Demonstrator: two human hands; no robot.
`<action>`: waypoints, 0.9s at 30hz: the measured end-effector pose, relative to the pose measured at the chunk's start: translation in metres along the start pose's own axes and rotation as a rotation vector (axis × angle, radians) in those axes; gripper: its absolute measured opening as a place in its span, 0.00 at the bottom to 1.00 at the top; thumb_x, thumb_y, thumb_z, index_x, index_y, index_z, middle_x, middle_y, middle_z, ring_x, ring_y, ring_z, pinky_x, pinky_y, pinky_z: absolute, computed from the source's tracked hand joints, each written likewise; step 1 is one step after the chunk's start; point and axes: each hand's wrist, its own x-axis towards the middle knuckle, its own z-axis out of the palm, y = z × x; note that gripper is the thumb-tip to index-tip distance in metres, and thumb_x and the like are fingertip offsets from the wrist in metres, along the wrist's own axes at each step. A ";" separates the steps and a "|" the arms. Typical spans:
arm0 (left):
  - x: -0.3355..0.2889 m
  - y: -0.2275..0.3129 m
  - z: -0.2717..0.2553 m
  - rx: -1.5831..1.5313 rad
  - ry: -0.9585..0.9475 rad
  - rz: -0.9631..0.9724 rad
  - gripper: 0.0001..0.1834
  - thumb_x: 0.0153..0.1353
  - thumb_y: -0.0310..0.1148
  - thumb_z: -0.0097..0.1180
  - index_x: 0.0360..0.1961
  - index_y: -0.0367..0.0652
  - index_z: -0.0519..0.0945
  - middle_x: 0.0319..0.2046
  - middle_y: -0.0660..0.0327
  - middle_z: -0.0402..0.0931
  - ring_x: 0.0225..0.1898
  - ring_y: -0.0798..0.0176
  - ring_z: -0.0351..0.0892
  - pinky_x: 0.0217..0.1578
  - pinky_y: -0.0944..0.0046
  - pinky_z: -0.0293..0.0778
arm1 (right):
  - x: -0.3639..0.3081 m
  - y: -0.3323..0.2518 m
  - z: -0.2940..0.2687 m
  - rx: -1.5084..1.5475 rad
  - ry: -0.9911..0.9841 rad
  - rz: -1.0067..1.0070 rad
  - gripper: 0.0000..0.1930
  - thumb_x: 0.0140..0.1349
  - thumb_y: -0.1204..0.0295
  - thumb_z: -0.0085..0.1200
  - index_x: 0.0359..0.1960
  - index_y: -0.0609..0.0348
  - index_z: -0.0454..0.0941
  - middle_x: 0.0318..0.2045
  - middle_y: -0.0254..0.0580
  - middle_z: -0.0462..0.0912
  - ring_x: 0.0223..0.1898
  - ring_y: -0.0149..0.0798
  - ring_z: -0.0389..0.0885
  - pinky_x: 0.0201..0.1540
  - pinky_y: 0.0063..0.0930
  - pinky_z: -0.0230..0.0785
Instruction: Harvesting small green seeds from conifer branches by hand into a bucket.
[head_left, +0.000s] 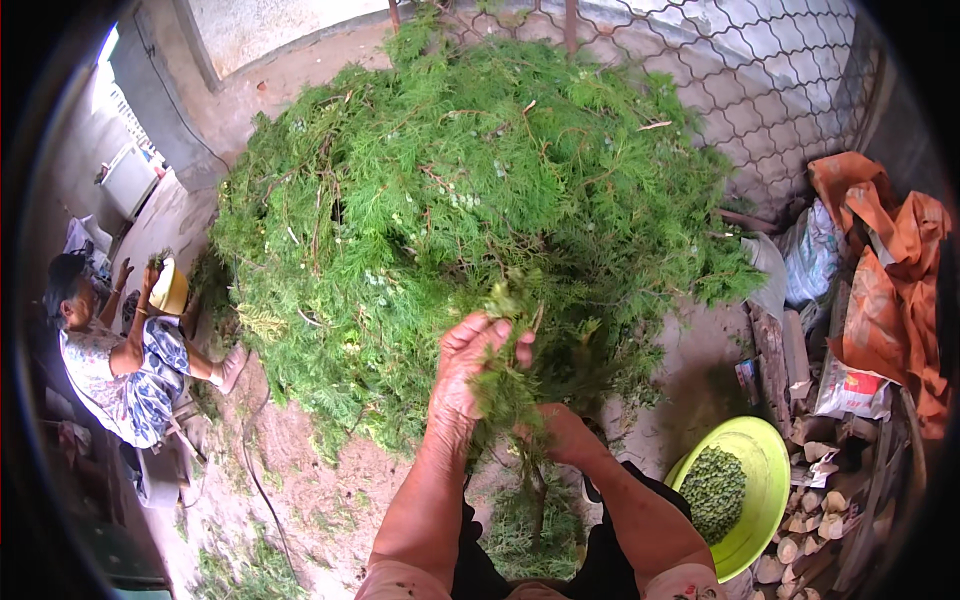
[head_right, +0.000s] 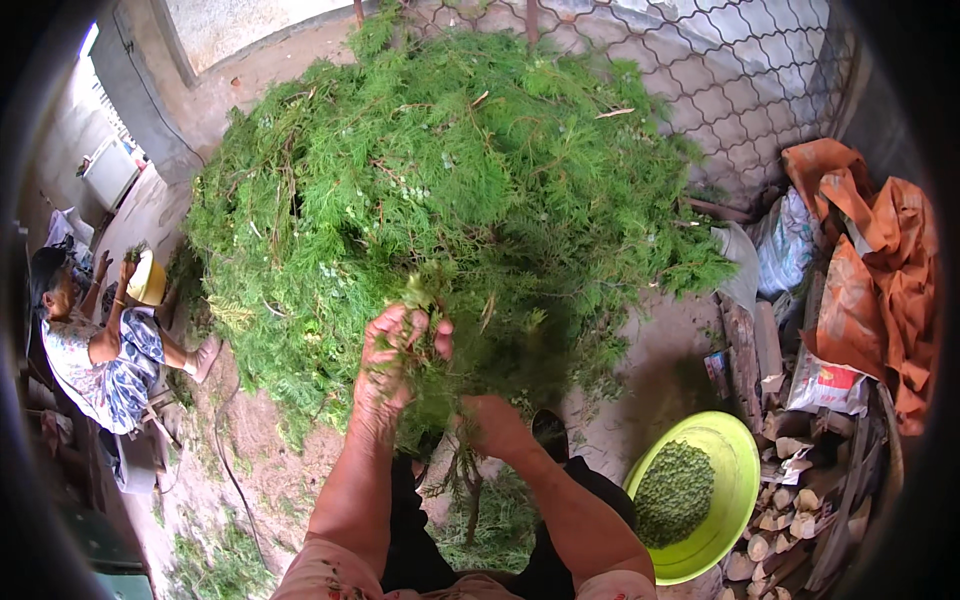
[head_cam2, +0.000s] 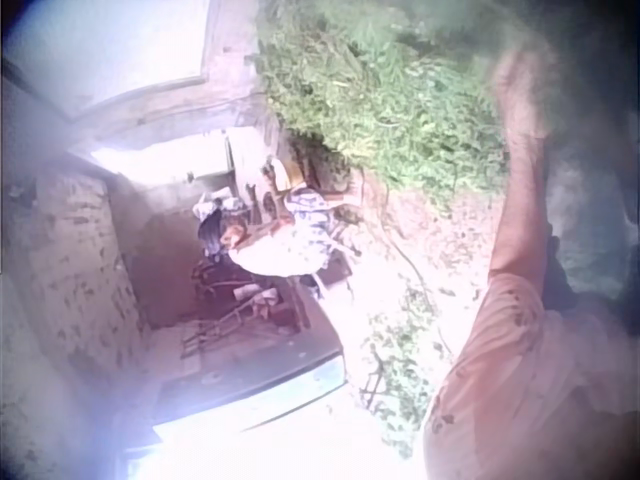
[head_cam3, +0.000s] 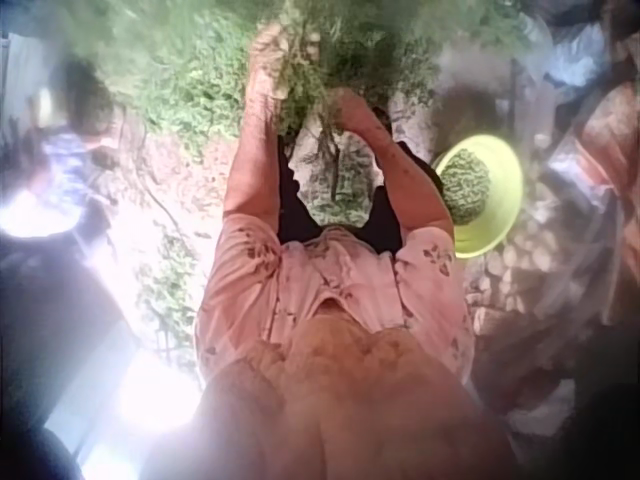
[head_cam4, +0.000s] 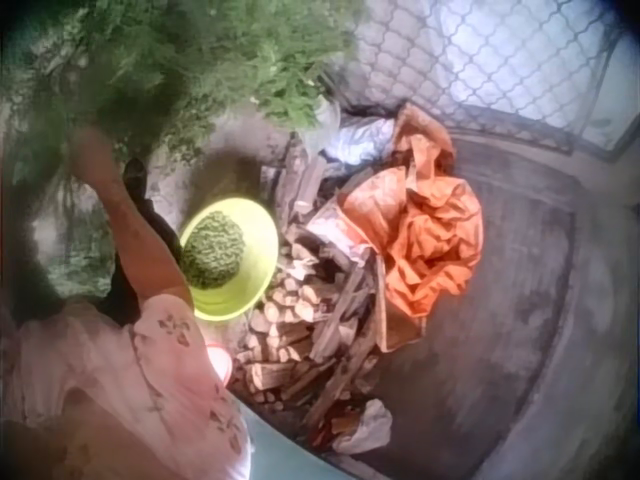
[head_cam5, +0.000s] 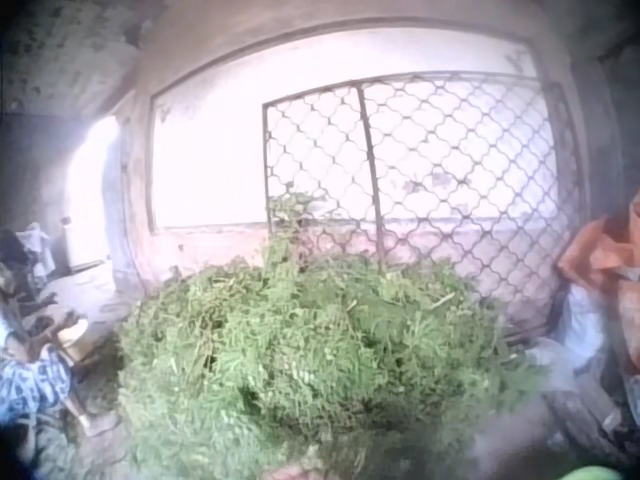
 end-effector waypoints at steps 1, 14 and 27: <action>0.001 -0.004 -0.002 -0.002 -0.004 -0.006 0.06 0.51 0.32 0.60 0.28 0.42 0.77 0.24 0.59 0.77 0.21 0.66 0.73 0.23 0.67 0.70 | -0.001 -0.002 -0.004 -0.001 0.003 0.007 0.10 0.50 0.68 0.55 0.31 0.61 0.73 0.27 0.48 0.76 0.29 0.51 0.74 0.33 0.36 0.67; -0.010 -0.020 0.010 0.353 0.145 0.079 0.08 0.45 0.18 0.60 0.25 0.41 0.76 0.22 0.73 0.72 0.23 0.78 0.67 0.27 0.75 0.65 | 0.015 -0.069 -0.081 0.582 0.880 -0.091 0.07 0.59 0.76 0.49 0.37 0.63 0.75 0.32 0.37 0.74 0.27 0.26 0.73 0.28 0.16 0.65; -0.002 -0.031 0.006 0.185 0.142 -0.076 0.06 0.50 0.22 0.58 0.31 0.37 0.76 0.27 0.63 0.77 0.24 0.73 0.73 0.21 0.73 0.70 | 0.024 -0.062 -0.065 0.284 0.780 -0.152 0.14 0.46 0.82 0.59 0.37 0.65 0.73 0.31 0.38 0.76 0.31 0.28 0.74 0.36 0.19 0.68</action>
